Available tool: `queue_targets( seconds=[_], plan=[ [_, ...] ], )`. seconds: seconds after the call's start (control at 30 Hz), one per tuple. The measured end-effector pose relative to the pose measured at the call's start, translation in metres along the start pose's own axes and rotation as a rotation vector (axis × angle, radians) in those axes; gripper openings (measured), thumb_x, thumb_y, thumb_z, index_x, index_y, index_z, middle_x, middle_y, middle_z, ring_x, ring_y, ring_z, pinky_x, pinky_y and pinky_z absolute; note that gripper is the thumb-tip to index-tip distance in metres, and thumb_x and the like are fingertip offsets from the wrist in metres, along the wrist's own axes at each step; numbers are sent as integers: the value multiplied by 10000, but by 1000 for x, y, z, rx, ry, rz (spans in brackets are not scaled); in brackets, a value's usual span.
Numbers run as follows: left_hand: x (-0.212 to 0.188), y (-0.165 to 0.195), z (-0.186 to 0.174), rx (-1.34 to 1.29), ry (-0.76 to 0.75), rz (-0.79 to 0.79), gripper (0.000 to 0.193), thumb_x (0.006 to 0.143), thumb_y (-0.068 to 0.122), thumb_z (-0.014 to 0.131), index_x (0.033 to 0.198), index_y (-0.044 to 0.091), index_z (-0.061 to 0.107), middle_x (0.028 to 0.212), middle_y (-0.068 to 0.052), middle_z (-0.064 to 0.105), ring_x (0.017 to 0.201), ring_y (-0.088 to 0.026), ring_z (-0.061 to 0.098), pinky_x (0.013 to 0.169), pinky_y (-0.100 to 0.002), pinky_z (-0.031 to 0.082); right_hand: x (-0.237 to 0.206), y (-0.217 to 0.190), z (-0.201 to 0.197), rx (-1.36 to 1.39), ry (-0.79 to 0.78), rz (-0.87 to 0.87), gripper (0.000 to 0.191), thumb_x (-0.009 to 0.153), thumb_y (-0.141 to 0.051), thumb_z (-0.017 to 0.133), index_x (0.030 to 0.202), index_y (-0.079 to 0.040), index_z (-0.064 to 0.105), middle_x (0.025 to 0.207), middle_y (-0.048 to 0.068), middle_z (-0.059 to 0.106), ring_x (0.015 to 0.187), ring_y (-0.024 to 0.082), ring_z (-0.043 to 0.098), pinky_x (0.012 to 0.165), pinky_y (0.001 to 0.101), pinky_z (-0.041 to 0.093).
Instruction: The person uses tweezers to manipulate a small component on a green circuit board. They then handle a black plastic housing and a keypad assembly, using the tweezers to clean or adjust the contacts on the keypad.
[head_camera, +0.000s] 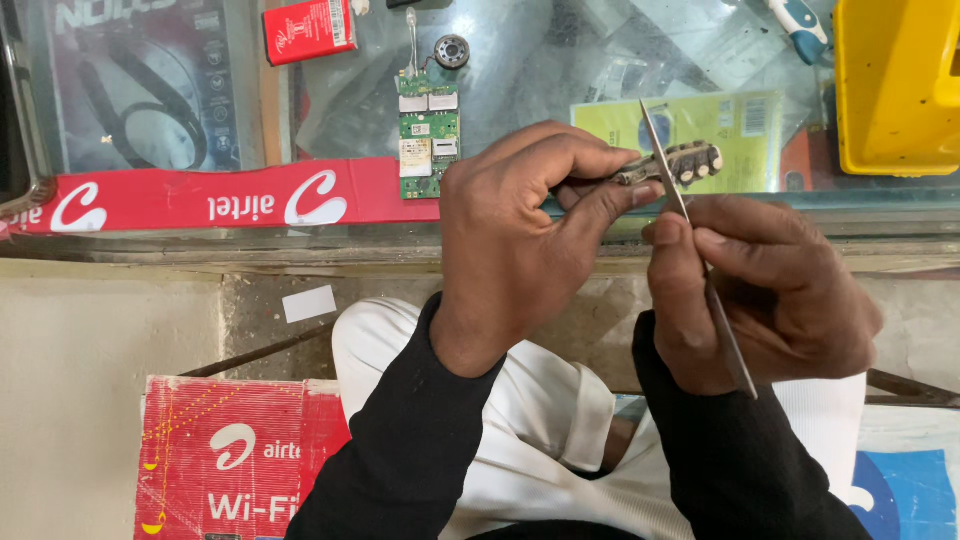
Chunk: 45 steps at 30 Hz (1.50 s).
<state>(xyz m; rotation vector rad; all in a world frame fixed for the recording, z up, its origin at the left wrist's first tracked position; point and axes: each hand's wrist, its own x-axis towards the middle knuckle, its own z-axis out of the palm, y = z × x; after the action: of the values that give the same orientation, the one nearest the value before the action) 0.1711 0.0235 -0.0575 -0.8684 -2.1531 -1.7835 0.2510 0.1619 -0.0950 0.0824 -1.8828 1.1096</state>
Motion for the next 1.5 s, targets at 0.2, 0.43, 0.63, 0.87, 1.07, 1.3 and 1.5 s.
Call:
queue_targets(
  seconds=[0.2,0.43,0.63,0.87,1.07,1.3,1.5],
  plan=[
    [-1,-1,2,94,16,7,99,941,13,805,1013,2,738,962,-81,743,755,-109,763,637,-189,602,-3,-6,1,-35,-17,2,255,1073,42,813,960,7,587,990,218,758,812,158,752,685,244,585],
    [-3,-2,4,72,40,12,108,941,1,802,1021,-3,729,964,-80,733,780,-108,767,668,-193,622,4,-11,4,-159,0,128,274,994,27,823,877,21,575,952,210,770,712,137,699,584,225,515],
    [-4,-2,4,61,52,18,125,952,-3,803,1051,15,730,932,-73,735,777,-103,761,660,-190,611,2,-10,6,-47,-15,116,259,1109,36,800,951,21,594,1049,209,769,846,150,760,707,234,592],
    [-4,-2,6,106,57,15,134,925,6,821,1016,35,727,907,-67,730,751,-113,756,642,-191,597,-4,-5,8,-73,-9,28,262,1071,28,809,948,7,578,982,189,759,786,134,743,660,231,576],
    [-4,-2,5,110,56,27,147,919,5,816,1030,31,723,916,-65,727,751,-116,751,656,-193,603,7,-9,9,-61,-22,47,260,1064,36,800,957,15,565,1000,193,748,789,134,729,651,229,560],
    [-2,0,5,114,51,20,93,941,35,807,972,27,720,894,-48,729,726,-101,746,634,-200,588,8,-4,12,-86,-24,-64,247,1023,79,795,903,30,585,970,203,737,764,163,736,636,254,578],
    [-1,1,5,116,57,1,102,921,31,807,987,24,731,894,-58,724,678,-97,723,607,-206,567,2,-3,11,-84,8,-28,276,1049,85,812,911,22,582,987,182,741,789,154,730,681,238,576]
  ],
)
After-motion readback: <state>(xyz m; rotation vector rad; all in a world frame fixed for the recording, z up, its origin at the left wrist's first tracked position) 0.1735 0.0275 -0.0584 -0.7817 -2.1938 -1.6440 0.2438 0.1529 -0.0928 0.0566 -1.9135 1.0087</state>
